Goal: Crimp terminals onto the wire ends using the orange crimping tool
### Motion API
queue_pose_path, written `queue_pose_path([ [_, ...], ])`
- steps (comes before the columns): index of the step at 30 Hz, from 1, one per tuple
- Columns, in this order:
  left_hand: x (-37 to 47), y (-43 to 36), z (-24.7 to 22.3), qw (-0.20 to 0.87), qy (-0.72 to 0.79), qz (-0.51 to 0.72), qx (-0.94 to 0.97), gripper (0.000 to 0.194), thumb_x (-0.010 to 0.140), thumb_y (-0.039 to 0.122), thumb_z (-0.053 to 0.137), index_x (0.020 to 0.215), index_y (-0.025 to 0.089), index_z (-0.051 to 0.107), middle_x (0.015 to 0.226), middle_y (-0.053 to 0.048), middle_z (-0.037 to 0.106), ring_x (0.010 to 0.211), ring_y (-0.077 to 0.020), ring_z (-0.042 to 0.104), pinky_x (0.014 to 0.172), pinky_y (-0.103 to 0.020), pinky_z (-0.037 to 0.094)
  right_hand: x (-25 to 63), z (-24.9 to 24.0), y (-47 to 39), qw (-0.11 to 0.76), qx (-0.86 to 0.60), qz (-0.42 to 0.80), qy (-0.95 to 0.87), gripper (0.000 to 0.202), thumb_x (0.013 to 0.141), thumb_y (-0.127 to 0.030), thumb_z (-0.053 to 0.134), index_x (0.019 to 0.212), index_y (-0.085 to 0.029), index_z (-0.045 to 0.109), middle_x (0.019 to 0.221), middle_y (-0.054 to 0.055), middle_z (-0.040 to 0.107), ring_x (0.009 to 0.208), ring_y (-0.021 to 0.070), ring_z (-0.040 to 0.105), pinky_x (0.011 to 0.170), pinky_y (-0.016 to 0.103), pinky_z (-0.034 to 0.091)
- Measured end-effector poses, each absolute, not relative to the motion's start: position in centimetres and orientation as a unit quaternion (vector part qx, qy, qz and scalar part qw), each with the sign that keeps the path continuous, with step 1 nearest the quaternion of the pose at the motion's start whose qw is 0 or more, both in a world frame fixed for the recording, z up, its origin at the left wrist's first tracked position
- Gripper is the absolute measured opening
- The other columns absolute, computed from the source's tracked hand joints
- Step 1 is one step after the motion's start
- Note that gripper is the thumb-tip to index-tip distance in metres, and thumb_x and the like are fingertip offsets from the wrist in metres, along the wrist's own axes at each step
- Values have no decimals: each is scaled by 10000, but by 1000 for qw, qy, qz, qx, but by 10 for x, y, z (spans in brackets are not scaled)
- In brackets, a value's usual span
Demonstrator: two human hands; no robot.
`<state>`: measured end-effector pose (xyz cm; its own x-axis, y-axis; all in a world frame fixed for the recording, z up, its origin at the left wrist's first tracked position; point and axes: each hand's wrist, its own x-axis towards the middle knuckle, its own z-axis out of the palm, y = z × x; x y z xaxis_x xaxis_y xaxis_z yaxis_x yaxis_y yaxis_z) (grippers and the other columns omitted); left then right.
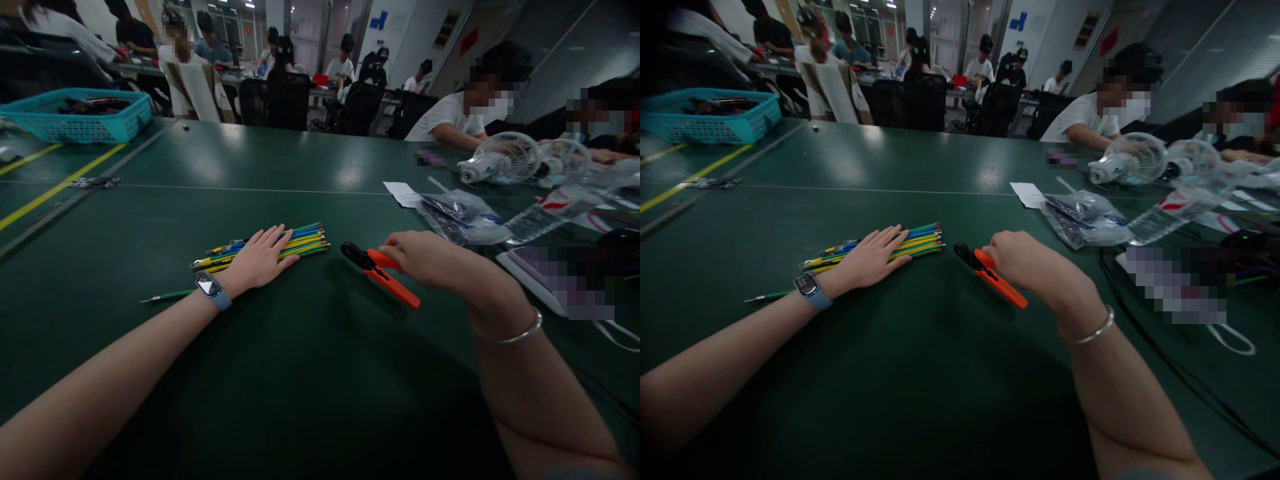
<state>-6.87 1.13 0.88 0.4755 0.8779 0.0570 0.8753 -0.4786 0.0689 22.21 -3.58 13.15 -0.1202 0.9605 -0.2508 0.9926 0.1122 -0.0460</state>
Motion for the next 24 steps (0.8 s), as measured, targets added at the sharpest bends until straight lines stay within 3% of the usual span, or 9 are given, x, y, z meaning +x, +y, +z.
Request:
queue_pose_path([
  [6, -70, 8, 7, 10, 515, 47, 856, 761, 1026, 641, 192, 1599, 142, 254, 1669, -126, 239, 1550, -265, 224, 1268, -443, 175, 207, 132, -26, 20, 676, -97, 730, 397, 994, -318, 352, 1077, -117, 684, 955, 136, 723, 733, 179, 608, 646, 318, 412],
  [12, -72, 10, 7, 31, 510, 49, 858, 757, 1023, 642, 211, 1600, 154, 251, 1672, -96, 235, 1549, -265, 225, 1271, -449, 165, 201, 135, -31, 56, 685, -97, 720, 406, 1007, -314, 347, 1112, -90, 670, 1012, 160, 725, 758, 182, 612, 684, 321, 419],
  [19, -80, 9, 8, 50, 492, 40, 868, 764, 1014, 648, 245, 1605, 165, 237, 1676, -86, 223, 1547, -261, 235, 1264, -426, 182, 207, 132, -27, 80, 672, -85, 732, 560, 925, -603, 476, 1096, -122, 705, 1044, 154, 730, 858, 248, 649, 684, 340, 449],
  [24, -82, 8, 7, 48, 484, 23, 873, 773, 1015, 646, 225, 1608, 151, 220, 1681, -86, 194, 1551, -262, 221, 1266, -433, 176, 209, 130, -27, 114, 650, -61, 749, 528, 936, -553, 489, 1143, -116, 700, 1104, 166, 724, 918, 268, 662, 696, 340, 455],
])
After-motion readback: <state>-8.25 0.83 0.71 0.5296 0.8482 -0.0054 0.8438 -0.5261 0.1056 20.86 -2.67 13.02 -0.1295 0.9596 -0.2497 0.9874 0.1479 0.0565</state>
